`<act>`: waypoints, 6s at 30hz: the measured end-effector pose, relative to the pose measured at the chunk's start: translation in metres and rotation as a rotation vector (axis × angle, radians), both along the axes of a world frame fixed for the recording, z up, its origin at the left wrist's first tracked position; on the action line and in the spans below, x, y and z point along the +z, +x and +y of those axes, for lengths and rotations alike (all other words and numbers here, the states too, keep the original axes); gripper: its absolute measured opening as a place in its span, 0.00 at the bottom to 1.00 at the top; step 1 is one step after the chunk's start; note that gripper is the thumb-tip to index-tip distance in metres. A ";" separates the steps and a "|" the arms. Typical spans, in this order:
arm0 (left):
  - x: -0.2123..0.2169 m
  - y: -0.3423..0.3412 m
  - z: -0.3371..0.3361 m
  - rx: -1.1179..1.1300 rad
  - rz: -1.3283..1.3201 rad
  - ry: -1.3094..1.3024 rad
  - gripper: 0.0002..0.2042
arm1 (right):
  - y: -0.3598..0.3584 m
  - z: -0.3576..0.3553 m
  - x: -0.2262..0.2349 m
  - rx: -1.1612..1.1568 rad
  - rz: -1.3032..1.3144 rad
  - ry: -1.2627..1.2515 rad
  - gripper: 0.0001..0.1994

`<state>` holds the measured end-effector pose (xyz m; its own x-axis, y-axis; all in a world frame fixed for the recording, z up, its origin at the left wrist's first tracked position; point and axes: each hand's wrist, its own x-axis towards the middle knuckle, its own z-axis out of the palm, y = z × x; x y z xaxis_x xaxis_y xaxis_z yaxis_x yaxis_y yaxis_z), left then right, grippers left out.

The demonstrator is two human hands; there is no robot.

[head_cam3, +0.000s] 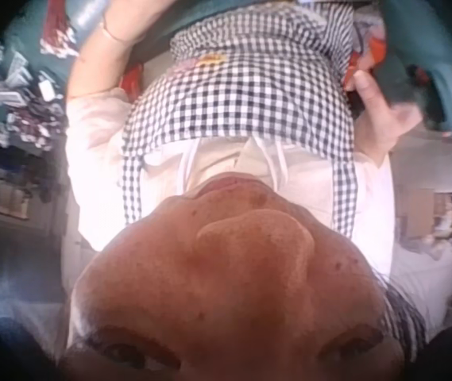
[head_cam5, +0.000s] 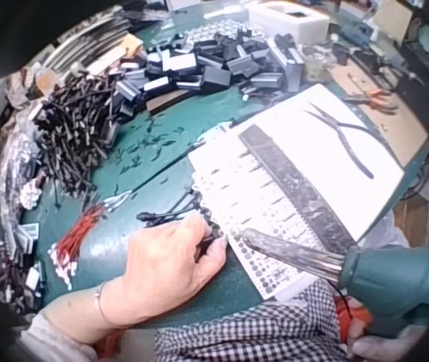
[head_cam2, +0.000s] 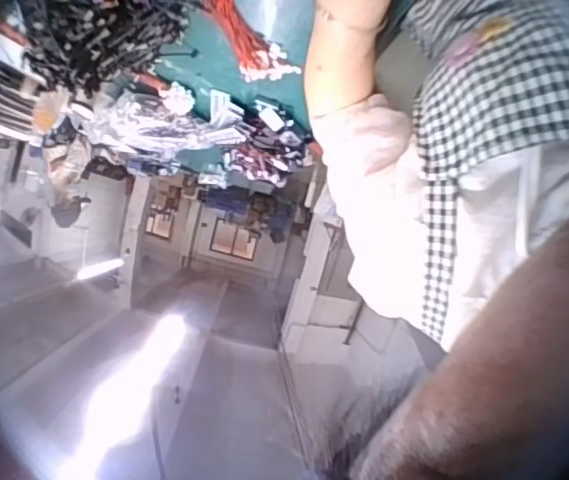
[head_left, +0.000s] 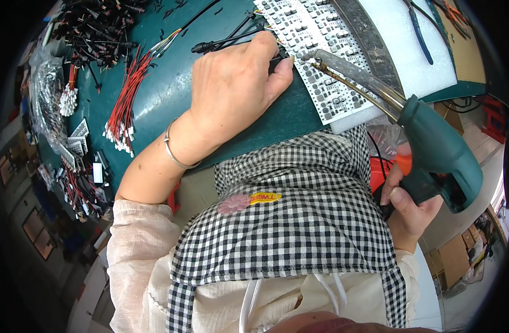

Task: The person uses a soldering iron to attach small wires to a white circuit board. They repeatedly pick up wires, position them on the board, and apply heat to secure the connections. The person works methodically, handling each wire individually and placing the finished items on the table.

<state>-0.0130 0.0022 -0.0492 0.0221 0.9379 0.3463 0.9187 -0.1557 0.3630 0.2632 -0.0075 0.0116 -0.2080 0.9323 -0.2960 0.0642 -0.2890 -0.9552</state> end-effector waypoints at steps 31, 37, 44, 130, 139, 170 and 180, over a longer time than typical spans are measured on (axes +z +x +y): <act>-0.004 0.001 0.002 -0.011 -0.105 0.022 0.10 | 0.007 -0.011 0.008 0.151 -0.258 -0.072 0.25; -0.004 -0.001 0.003 -0.030 -0.104 0.023 0.09 | 0.008 -0.008 0.006 0.210 -0.298 -0.028 0.24; -0.005 -0.001 0.003 -0.047 -0.116 0.027 0.09 | -0.009 0.000 0.005 -0.024 -0.044 0.080 0.33; 0.005 -0.018 0.006 -0.283 -0.225 -0.049 0.10 | 0.011 -0.007 -0.008 0.253 -0.147 0.049 0.23; 0.003 -0.018 0.007 -0.299 -0.211 -0.010 0.10 | 0.002 -0.006 -0.004 0.133 -0.109 -0.008 0.26; 0.024 -0.022 -0.011 -0.238 -0.032 -0.185 0.12 | -0.015 0.043 -0.025 0.192 0.156 0.422 0.33; 0.039 -0.130 -0.033 0.354 0.223 0.264 0.07 | -0.007 0.050 -0.022 0.189 0.208 0.359 0.30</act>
<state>-0.1426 -0.0309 -0.0105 -0.1810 0.7820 0.5965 0.9827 0.1193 0.1417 0.2565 0.0423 -0.0102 -0.4053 0.9082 0.1045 -0.1194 0.0607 -0.9910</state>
